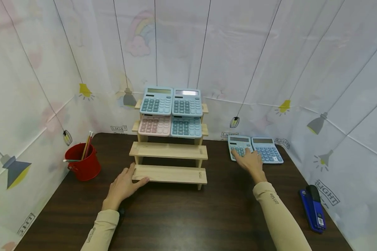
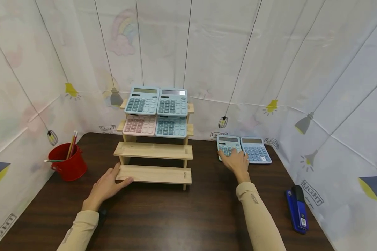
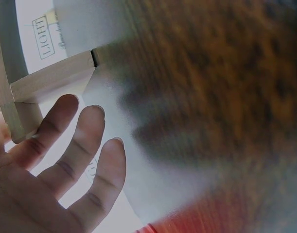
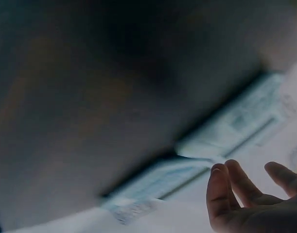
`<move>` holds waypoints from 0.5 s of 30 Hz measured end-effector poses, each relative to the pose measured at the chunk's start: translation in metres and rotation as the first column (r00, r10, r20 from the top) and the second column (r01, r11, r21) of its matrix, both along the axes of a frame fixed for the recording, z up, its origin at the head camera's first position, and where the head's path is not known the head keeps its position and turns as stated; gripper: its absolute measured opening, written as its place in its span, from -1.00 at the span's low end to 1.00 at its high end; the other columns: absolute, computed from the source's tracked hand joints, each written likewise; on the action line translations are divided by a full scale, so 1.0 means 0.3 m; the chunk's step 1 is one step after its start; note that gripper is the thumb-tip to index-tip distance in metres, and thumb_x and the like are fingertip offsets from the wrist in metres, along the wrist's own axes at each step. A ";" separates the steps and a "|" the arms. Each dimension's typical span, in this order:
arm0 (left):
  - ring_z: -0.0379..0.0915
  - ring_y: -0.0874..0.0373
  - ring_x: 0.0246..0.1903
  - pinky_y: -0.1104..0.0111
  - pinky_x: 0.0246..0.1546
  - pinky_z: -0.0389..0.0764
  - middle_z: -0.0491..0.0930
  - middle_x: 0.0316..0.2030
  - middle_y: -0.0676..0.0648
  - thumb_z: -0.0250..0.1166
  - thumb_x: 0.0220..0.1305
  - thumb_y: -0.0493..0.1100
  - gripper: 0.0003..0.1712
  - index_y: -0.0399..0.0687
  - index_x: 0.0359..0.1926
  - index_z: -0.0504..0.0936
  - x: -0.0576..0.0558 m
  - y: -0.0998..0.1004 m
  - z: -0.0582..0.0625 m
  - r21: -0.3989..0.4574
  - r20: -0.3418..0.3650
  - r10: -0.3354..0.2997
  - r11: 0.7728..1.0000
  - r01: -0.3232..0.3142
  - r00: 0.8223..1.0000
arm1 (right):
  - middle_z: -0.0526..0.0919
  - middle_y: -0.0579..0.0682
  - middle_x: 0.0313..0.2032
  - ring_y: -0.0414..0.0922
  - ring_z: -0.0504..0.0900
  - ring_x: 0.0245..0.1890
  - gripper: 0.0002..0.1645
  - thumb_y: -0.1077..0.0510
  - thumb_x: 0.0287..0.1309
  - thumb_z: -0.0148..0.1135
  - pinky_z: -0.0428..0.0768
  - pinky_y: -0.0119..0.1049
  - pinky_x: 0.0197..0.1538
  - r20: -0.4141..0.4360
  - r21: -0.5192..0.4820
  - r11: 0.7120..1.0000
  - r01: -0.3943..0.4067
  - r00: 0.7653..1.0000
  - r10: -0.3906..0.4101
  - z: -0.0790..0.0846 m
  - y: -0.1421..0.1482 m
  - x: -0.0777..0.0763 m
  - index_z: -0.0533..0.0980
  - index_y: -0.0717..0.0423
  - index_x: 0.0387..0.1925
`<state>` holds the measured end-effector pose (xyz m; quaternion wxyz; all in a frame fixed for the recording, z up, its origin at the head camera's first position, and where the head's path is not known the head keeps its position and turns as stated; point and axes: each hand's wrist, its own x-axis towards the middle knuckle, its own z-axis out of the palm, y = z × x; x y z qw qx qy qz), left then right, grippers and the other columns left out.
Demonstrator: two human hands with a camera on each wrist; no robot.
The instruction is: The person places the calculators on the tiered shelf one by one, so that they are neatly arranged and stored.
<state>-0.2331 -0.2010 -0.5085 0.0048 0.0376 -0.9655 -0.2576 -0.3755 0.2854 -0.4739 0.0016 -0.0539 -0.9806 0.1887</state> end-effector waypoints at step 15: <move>0.53 -0.22 0.06 -0.21 -0.10 0.57 0.45 0.23 -0.30 0.09 0.09 0.69 0.32 -0.08 0.59 0.02 -0.004 -0.007 0.001 -0.003 0.008 0.005 1.000 -0.005 1.000 | -0.27 0.74 0.41 0.69 -0.26 0.40 0.39 -0.62 0.21 -0.12 -0.09 0.53 0.39 0.175 -0.007 1.000 0.026 0.984 -0.025 -0.090 0.058 -0.073 -0.15 0.45 0.53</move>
